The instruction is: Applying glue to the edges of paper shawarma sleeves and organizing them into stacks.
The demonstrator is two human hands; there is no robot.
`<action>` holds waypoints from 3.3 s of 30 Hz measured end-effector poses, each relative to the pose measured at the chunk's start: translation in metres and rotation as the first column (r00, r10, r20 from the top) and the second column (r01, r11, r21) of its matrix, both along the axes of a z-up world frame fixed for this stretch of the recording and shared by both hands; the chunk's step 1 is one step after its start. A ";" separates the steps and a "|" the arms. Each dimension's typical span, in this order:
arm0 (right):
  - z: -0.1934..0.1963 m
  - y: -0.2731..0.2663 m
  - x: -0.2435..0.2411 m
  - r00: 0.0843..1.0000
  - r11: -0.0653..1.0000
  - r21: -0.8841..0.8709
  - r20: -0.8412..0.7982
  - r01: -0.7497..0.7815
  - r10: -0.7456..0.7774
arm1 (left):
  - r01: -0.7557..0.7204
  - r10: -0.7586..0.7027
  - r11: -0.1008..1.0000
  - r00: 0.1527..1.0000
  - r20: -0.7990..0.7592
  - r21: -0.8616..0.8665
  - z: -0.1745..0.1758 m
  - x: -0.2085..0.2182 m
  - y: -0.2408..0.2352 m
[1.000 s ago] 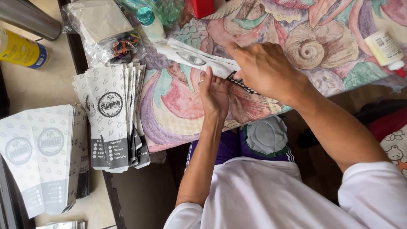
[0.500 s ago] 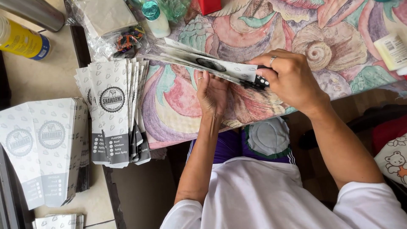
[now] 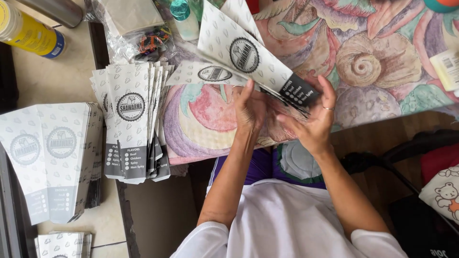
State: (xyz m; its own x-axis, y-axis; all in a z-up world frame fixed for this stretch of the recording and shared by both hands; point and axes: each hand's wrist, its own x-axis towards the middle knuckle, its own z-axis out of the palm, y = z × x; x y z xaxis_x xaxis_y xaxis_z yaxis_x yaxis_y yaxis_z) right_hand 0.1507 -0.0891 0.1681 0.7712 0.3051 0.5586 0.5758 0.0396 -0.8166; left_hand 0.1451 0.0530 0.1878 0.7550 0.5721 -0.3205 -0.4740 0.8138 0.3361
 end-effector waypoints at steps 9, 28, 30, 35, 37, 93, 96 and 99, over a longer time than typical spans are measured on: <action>-0.042 0.001 0.032 0.974 0.970 0.089 -0.018 0.228 -0.228 | 0.092 -0.093 0.995 0.995 0.030 0.031 -0.070 0.011 -0.026; -0.010 -0.042 0.066 0.950 0.963 0.270 -0.299 -0.007 0.091 | 0.166 -0.077 0.311 0.986 -0.149 0.936 -0.050 -0.033 0.111; -0.013 -0.049 0.074 0.959 0.937 0.342 -0.236 -0.070 0.158 | 0.184 -0.092 0.287 0.982 -0.164 0.940 -0.045 -0.028 0.108; -0.001 -0.075 0.087 0.893 0.894 0.445 -0.380 -0.052 0.241 | 0.273 -0.017 0.153 0.962 -0.273 0.950 -0.031 -0.030 0.105; -0.002 -0.081 0.087 0.889 0.929 0.370 -0.415 -0.029 0.193 | 0.297 -0.021 0.166 0.954 -0.298 0.940 -0.033 -0.029 0.104; -0.029 -0.117 0.097 0.996 0.990 -0.127 -0.067 0.054 -0.063 | 0.151 -0.104 0.164 0.985 -0.135 0.975 -0.067 -0.013 0.102; -0.026 -0.118 0.100 0.997 0.990 -0.132 -0.049 0.046 -0.053 | 0.151 -0.114 0.171 0.985 -0.133 0.974 -0.066 -0.013 0.103; -0.027 -0.118 0.099 0.991 0.976 -0.181 -0.039 0.118 -0.126 | 0.150 -0.108 0.170 0.985 -0.133 0.974 -0.065 -0.012 0.101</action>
